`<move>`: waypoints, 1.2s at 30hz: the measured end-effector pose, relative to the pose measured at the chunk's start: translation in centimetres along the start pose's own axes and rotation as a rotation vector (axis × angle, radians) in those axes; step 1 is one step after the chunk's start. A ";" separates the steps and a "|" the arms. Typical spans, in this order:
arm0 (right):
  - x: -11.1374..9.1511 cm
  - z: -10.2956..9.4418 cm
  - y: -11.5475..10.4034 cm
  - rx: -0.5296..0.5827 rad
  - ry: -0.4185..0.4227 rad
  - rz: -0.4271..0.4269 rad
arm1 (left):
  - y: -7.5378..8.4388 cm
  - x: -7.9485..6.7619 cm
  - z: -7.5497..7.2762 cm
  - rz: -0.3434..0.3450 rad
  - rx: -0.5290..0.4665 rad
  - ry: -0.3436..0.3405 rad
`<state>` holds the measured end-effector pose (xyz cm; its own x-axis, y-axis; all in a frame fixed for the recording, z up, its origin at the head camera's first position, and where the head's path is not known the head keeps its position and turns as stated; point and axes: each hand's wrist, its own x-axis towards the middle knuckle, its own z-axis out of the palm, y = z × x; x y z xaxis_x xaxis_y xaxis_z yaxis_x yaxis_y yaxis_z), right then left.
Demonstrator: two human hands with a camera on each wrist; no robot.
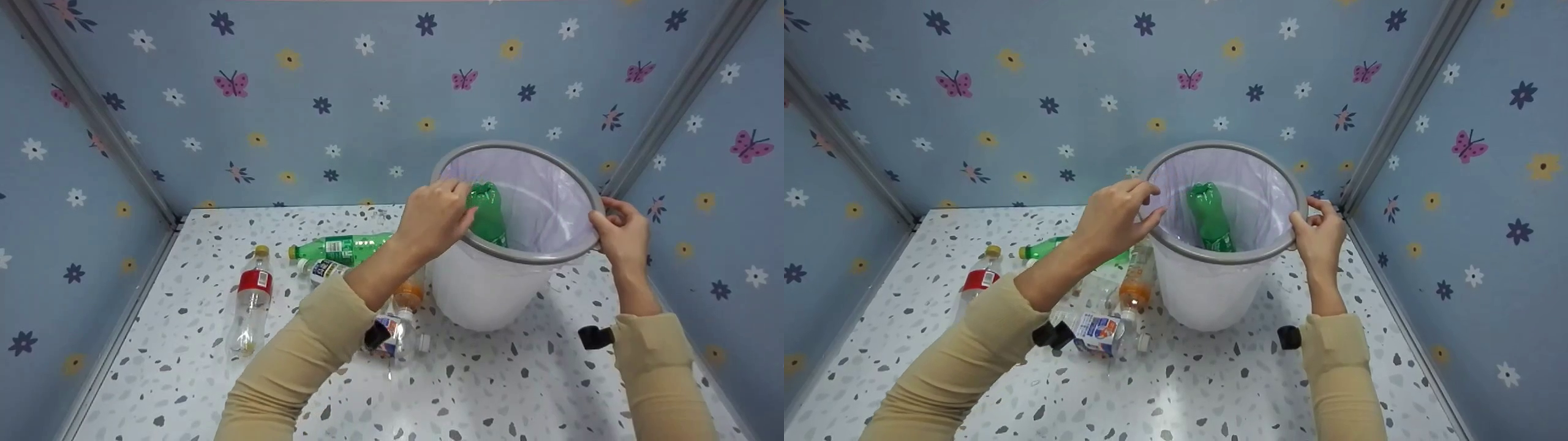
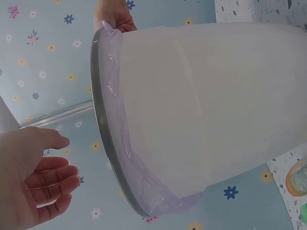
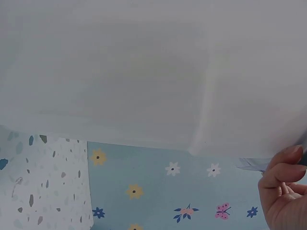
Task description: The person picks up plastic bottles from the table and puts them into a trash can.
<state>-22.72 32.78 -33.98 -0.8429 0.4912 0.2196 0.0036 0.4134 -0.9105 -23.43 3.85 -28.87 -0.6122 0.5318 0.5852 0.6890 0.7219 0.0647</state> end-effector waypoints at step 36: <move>0.0 0.1 -0.1 -0.019 0.023 0.005 | -6.8 -14.6 4.8 -0.061 -0.119 -0.346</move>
<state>-22.74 32.66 -33.96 -0.8302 0.5109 0.2231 0.0185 0.4252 -0.9049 -21.02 -6.75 -41.73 -0.7348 0.6221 0.2705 0.6747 0.7113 0.1971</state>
